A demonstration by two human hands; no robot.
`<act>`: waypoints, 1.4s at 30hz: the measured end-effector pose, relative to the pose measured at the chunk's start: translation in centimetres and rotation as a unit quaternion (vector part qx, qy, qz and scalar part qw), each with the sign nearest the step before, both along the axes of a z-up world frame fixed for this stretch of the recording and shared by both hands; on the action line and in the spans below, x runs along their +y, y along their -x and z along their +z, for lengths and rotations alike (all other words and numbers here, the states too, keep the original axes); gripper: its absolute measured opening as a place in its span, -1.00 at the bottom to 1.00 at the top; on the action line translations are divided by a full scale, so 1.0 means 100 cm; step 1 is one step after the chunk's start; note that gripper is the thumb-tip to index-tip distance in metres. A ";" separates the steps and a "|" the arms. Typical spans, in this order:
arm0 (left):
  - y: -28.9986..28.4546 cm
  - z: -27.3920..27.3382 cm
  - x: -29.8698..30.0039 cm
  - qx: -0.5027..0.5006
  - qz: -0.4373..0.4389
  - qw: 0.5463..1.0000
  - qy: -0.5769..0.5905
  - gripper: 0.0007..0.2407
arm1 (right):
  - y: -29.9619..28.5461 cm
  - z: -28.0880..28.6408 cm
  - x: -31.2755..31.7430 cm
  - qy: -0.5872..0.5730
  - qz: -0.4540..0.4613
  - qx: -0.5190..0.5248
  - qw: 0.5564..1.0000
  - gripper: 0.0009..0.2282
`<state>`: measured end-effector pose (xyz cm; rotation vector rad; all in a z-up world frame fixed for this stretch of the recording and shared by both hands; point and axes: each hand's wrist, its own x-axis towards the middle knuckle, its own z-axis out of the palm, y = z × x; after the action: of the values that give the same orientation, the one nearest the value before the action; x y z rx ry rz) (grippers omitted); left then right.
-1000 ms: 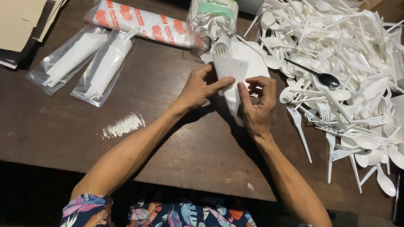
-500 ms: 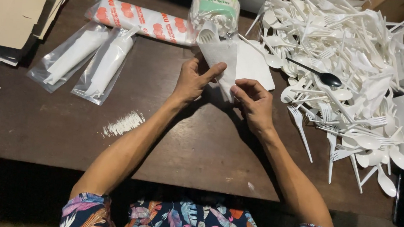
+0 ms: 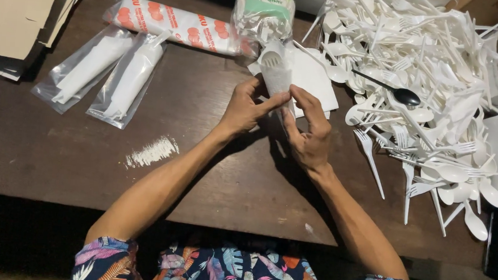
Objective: Wrapping plastic forks and spoons in paper napkins and placing them into individual plastic sleeves.
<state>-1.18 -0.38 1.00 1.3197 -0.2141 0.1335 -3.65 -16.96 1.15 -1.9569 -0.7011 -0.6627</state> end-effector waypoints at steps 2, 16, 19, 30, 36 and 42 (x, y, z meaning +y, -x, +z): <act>0.003 0.006 -0.001 0.003 -0.004 1.000 0.000 -0.76 | -0.001 -0.006 -0.001 -0.020 0.010 0.031 0.999 -0.63; 0.000 -0.008 0.002 -0.031 0.006 0.999 -0.034 -0.75 | -0.015 -0.027 -0.006 -0.254 0.101 0.285 0.919 -0.61; 0.000 -0.003 0.003 -0.024 -0.025 0.999 -0.010 -0.77 | -0.013 -0.024 -0.008 -0.286 0.101 0.316 0.899 -0.58; -0.007 -0.016 0.006 0.054 -0.033 0.996 0.059 -0.53 | -0.011 -0.012 -0.009 -0.315 0.081 0.390 0.862 -0.50; -0.006 -0.014 0.010 0.082 -0.098 0.991 0.042 -0.63 | -0.014 -0.007 -0.023 -0.255 0.101 0.453 0.848 -0.53; -0.003 -0.009 0.006 0.062 -0.068 0.995 0.039 -0.54 | -0.009 0.014 -0.019 -0.182 0.098 0.444 0.872 -0.54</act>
<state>-0.91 0.25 0.10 1.2269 -0.1893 -0.0548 -2.70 -18.87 2.56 -1.5617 -0.1603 0.2492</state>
